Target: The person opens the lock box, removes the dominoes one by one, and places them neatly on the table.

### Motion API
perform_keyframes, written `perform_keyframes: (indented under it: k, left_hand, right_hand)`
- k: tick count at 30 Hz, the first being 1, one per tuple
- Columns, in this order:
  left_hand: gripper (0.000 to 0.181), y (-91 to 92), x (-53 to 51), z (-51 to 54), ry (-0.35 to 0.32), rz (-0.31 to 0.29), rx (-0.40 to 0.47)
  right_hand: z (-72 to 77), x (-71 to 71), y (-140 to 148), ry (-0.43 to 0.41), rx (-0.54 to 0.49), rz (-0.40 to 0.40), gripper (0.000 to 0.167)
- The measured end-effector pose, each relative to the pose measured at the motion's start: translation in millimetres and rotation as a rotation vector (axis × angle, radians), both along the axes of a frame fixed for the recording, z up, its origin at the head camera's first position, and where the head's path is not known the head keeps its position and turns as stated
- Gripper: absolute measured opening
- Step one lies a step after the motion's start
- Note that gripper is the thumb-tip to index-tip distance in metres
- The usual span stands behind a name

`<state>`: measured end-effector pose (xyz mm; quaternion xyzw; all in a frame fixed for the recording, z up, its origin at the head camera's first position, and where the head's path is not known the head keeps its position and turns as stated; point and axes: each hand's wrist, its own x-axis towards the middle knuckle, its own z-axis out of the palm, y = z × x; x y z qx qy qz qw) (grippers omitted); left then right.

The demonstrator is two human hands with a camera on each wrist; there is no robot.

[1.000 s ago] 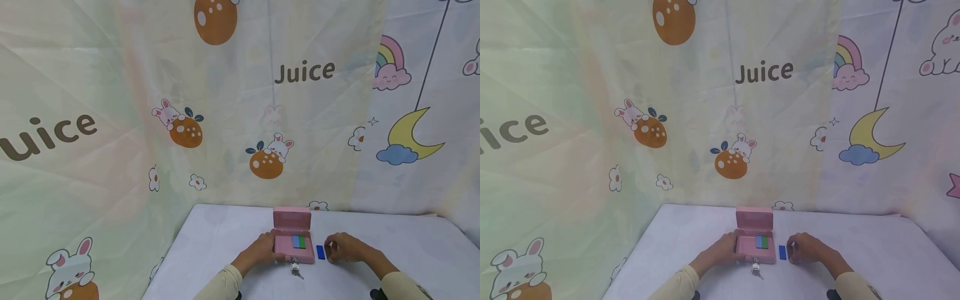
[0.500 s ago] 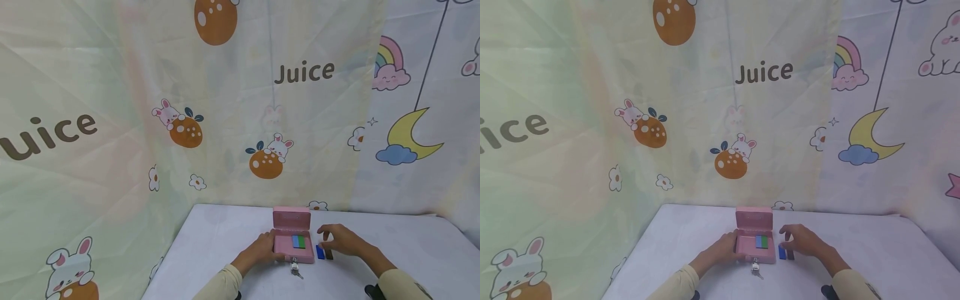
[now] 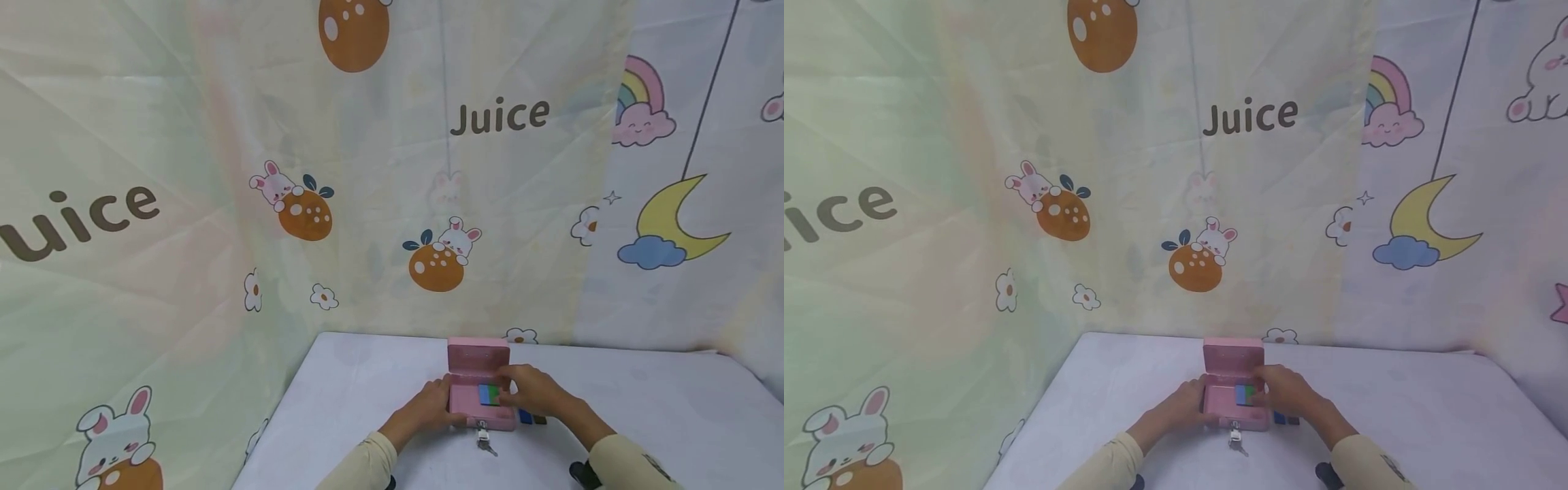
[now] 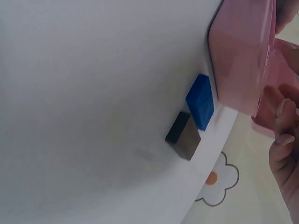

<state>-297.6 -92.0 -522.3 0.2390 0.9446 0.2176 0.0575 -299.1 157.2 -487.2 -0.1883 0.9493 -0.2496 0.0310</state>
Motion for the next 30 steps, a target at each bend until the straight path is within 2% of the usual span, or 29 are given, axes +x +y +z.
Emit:
perform_keyframes:
  k: [7, 13, 22, 30]
  left_hand:
    - [0.082, 0.2, -1.7, -0.4, 0.005, 0.002, -0.006]
    - [0.082, -0.5, -1.1, 0.0, -0.004, 0.003, 0.001]
    - [0.082, -0.8, 0.3, 0.5, -0.011, 0.009, -0.005]
    - [0.084, -0.9, 1.4, 2.7, -0.004, 0.007, -0.026]
  right_hand:
    - [0.1, 0.0, -15, 0.024, 0.044, -0.03, 0.029]
    - [-4.5, -3.1, -21, 0.02, 0.123, -0.05, 0.027]
    - [-12.9, -7.9, -24, 0.073, 0.219, -0.033, 0.033]
    - [-10.4, -7.5, -28, 0.131, 0.26, -0.021, 0.034]
